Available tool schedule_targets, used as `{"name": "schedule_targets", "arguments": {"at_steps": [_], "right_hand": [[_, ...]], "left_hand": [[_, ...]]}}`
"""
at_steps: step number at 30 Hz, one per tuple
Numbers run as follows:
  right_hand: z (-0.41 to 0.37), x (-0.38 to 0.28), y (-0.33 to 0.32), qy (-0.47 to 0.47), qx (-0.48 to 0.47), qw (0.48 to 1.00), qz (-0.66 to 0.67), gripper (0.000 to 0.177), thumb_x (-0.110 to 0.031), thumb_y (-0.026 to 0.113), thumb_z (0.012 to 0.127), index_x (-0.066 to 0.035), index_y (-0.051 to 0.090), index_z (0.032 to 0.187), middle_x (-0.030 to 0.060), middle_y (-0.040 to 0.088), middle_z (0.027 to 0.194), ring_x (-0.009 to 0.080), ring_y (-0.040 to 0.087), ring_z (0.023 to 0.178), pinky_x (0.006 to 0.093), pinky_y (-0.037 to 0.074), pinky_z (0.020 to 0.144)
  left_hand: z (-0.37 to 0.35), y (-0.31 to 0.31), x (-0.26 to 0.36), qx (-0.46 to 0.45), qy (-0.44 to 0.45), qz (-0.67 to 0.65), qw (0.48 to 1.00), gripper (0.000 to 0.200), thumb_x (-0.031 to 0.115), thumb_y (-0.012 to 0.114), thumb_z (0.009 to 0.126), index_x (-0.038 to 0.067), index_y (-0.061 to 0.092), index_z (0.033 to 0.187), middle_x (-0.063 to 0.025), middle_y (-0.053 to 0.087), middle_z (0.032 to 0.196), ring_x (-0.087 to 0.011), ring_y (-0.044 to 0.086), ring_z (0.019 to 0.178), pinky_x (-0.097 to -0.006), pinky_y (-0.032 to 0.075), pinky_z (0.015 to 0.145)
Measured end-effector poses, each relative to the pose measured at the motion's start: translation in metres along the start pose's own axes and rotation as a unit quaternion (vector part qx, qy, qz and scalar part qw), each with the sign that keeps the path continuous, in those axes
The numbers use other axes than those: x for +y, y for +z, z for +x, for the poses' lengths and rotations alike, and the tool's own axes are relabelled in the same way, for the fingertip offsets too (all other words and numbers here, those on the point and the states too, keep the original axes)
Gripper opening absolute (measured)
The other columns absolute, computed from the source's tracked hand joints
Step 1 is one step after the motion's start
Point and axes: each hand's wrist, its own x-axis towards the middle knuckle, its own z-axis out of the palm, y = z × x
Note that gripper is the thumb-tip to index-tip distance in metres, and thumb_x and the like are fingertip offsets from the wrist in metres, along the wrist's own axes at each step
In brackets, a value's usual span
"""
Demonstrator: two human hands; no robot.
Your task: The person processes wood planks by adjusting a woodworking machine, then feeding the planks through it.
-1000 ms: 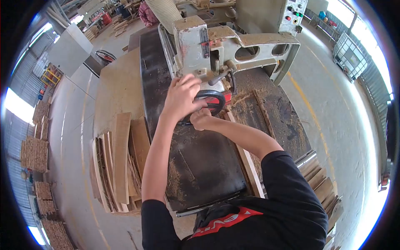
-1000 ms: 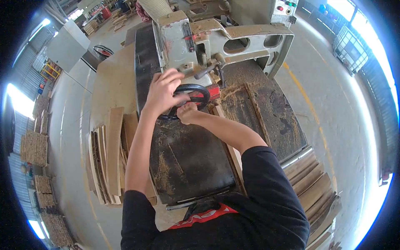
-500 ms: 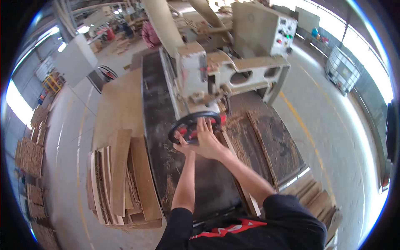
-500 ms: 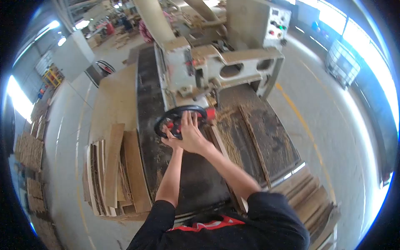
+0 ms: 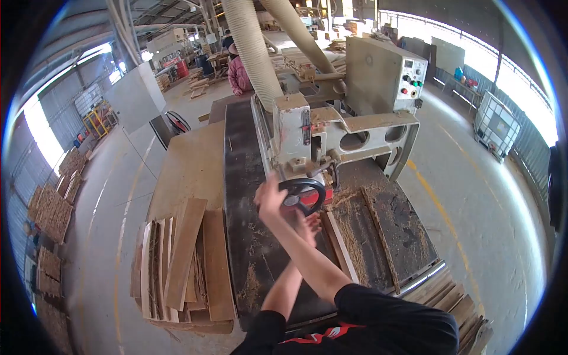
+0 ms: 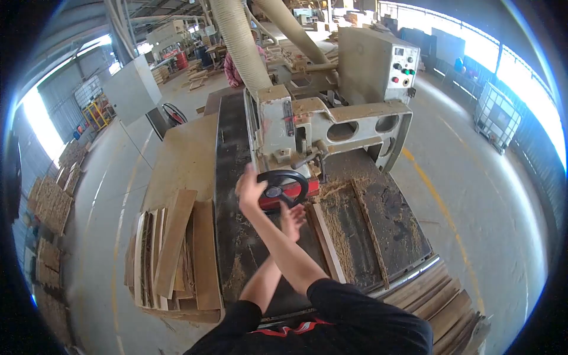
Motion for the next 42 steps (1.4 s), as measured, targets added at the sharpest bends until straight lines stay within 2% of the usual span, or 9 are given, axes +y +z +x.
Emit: {"name": "schedule_targets", "arguments": {"at_steps": [7, 11, 16, 20, 22, 25, 32, 36, 42], "right_hand": [[0.038, -0.054, -0.157, -0.164, -0.39, 0.231, -0.876, 0.027, -0.022, 0.072, 0.086, -0.004, 0.082, 0.103, 0.0182, 0.08, 0.097, 0.0356, 0.079, 0.097, 0.051, 0.062, 0.088], [0.066, -0.067, -0.179, -0.171, -0.42, 0.178, -0.873, 0.018, -0.015, 0.072, 0.083, -0.003, 0.082, 0.091, 0.0182, 0.08, 0.094, 0.0347, 0.079, 0.093, 0.0476, 0.064, 0.083], [0.062, -0.078, -0.167, -0.133, -0.431, 0.175, -0.875, 0.019, -0.014, 0.071, 0.083, -0.003, 0.083, 0.094, 0.0164, 0.08, 0.096, 0.0325, 0.078, 0.102, 0.0482, 0.062, 0.091], [0.08, -0.086, -0.169, -0.118, -0.385, 0.151, -0.903, 0.038, -0.022, 0.07, 0.09, 0.003, 0.076, 0.118, 0.0224, 0.075, 0.121, 0.0335, 0.069, 0.124, 0.0485, 0.052, 0.108], [0.096, -0.102, -0.171, -0.171, -0.495, -0.184, -0.831, 0.048, -0.027, 0.07, 0.094, 0.005, 0.07, 0.13, 0.0243, 0.07, 0.133, 0.0359, 0.064, 0.131, 0.0476, 0.048, 0.114], [-0.011, -0.168, -0.087, -0.342, -0.416, -0.023, -0.842, 0.06, -0.039, 0.071, 0.094, 0.008, 0.07, 0.132, 0.0246, 0.069, 0.136, 0.0423, 0.066, 0.128, 0.0442, 0.054, 0.106], [-0.007, -0.097, -0.091, 0.051, -0.211, 0.952, -0.218, 0.067, -0.034, 0.079, 0.098, 0.015, 0.058, 0.138, 0.0271, 0.063, 0.145, 0.0374, 0.061, 0.137, 0.0429, 0.05, 0.117], [0.007, -0.089, -0.005, 0.098, 0.054, 0.949, 0.295, 0.055, -0.042, 0.077, 0.102, 0.004, 0.064, 0.128, 0.0167, 0.075, 0.116, 0.0228, 0.075, 0.106, 0.0322, 0.061, 0.088], [-0.011, -0.006, 0.024, -0.029, 0.138, 0.989, -0.045, 0.043, -0.042, 0.073, 0.103, -0.004, 0.059, 0.087, 0.0061, 0.057, 0.072, 0.0208, 0.055, 0.056, 0.0374, 0.047, 0.053]], "left_hand": [[-0.143, -0.03, 0.0, -0.335, 0.12, 0.538, 0.764, 0.024, 0.03, 0.082, 0.097, 0.006, 0.079, 0.1, -0.0031, 0.078, 0.094, -0.0153, 0.073, 0.083, -0.0297, 0.056, 0.071], [-0.196, 0.035, 0.149, -0.223, 0.304, 0.584, 0.719, 0.033, 0.025, 0.092, 0.084, 0.006, 0.077, 0.106, -0.007, 0.079, 0.102, -0.0219, 0.074, 0.09, -0.034, 0.058, 0.079], [-0.109, 0.093, 0.26, -0.052, 0.682, 0.648, 0.336, 0.051, 0.031, 0.093, 0.077, 0.01, 0.068, 0.117, -0.0118, 0.074, 0.11, -0.0345, 0.071, 0.103, -0.0489, 0.053, 0.085], [-0.034, 0.004, 0.206, 0.05, 0.69, 0.483, 0.537, 0.019, 0.01, 0.081, 0.086, 0.007, 0.063, 0.081, -0.0134, 0.062, 0.073, -0.0415, 0.063, 0.066, -0.0482, 0.05, 0.06], [0.005, -0.027, 0.136, 0.189, 0.633, 0.311, 0.683, 0.013, 0.01, 0.076, 0.099, -0.003, 0.073, 0.095, -0.013, 0.069, 0.078, -0.0294, 0.069, 0.071, -0.0394, 0.051, 0.066], [0.034, -0.022, 0.062, 0.236, 0.481, 0.026, 0.844, 0.027, 0.02, 0.074, 0.102, -0.007, 0.073, 0.099, -0.0095, 0.073, 0.087, -0.0178, 0.066, 0.078, -0.0389, 0.056, 0.074], [0.038, 0.01, 0.003, 0.108, 0.134, -0.264, 0.949, 0.055, 0.048, 0.065, 0.107, -0.007, 0.072, 0.104, -0.0076, 0.073, 0.089, -0.0183, 0.066, 0.073, -0.0386, 0.057, 0.072], [0.033, -0.009, -0.013, -0.018, -0.05, -0.25, 0.967, 0.066, 0.059, 0.059, 0.108, -0.006, 0.071, 0.106, -0.0075, 0.073, 0.09, -0.0181, 0.065, 0.072, -0.0387, 0.058, 0.072], [-0.002, 0.03, 0.008, -0.061, -0.109, 0.106, 0.986, 0.092, 0.085, 0.032, 0.103, 0.003, 0.074, 0.111, -0.0056, 0.072, 0.088, -0.0138, 0.055, 0.058, -0.0379, 0.056, 0.064]]}}
